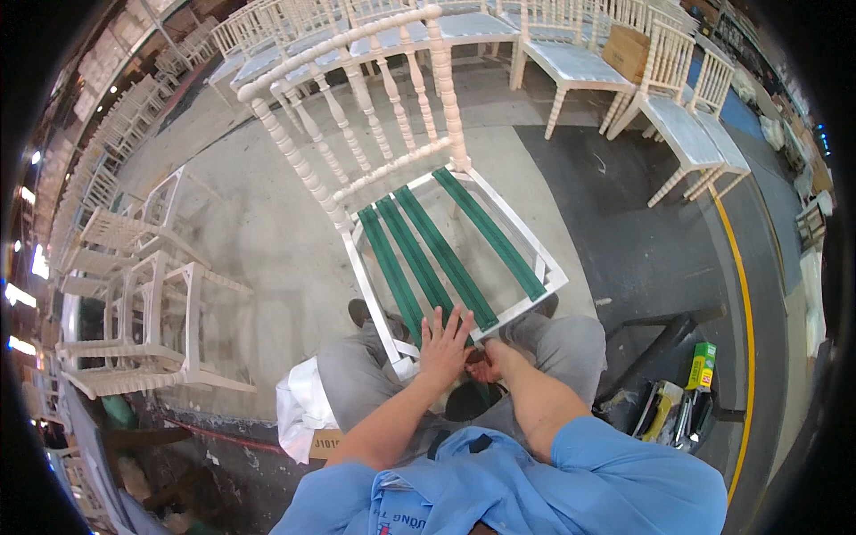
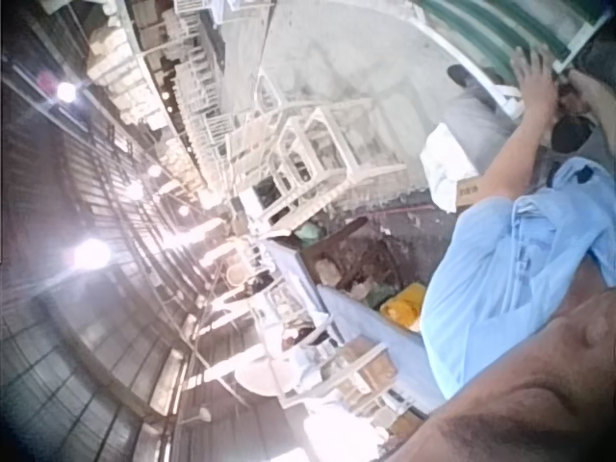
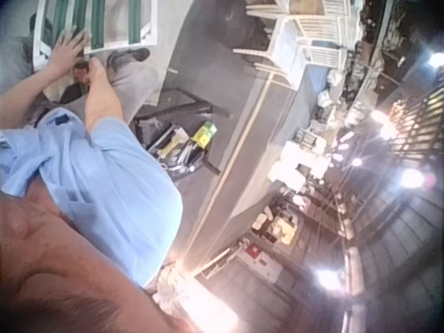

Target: The person attaches green webbing strips to the seat frame of a white wooden chair. They position each strip, secure it with a staple gun, and trim excess material with scissors. The process is repeated for multiple parallel strips across the chair seat.

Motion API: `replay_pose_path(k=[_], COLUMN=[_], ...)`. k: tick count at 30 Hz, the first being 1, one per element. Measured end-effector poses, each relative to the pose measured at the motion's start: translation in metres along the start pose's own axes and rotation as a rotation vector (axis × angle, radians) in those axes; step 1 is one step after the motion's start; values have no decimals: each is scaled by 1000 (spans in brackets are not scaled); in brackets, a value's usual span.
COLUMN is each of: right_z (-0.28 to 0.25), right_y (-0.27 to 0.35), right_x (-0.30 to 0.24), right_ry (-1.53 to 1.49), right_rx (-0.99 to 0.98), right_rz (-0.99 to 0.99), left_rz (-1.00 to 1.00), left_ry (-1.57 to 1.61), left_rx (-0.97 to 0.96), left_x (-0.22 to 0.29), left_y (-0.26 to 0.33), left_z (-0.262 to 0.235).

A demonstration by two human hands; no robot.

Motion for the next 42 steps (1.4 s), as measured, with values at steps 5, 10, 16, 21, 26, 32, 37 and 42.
replay_pose_path(k=[5, 10, 16, 21, 26, 32, 37, 42], right_z=[25, 50, 50, 45, 37, 24, 7, -13], right_y=[-33, -51, -72, -92, -105, -115, -122, -132], right_x=[8, -5, -26, -46, -66, -73, -65, -52], right_ry=[-438, -528, -559, -553, -517, -475, -452, -439], right_rx=[-177, -146, -109, -63, -4, 50, 100, 158], right_rz=[-149, -244, -317, -319, -327, -325, -313, -306], left_rz=[2, 31, 50, -526, -1639, -1635, -1416, -1990], left_ry=[6, 33, 211, 1082, 1980, 2461, 2851, 2569], left_rx=[-8, 63, 121, 16, -235, -105, -269, 221], left_x=[0, -1, 7, 28, 1, -15, -31, -44], left_y=[1, -1, 7, 53, 53, 27, 23, 5], left_z=[-4, -3, -12, 18, 80, 131, 151, 158])
Point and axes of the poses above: each hand's wrist, its own y-axis away from the middle knuckle, its own z-axis out of the palm, x = y × z, the point moved 1 cm from there along -y, towards the middle knuckle, and after that the axes turned 9 degrees about y, right-handed, at the moved point
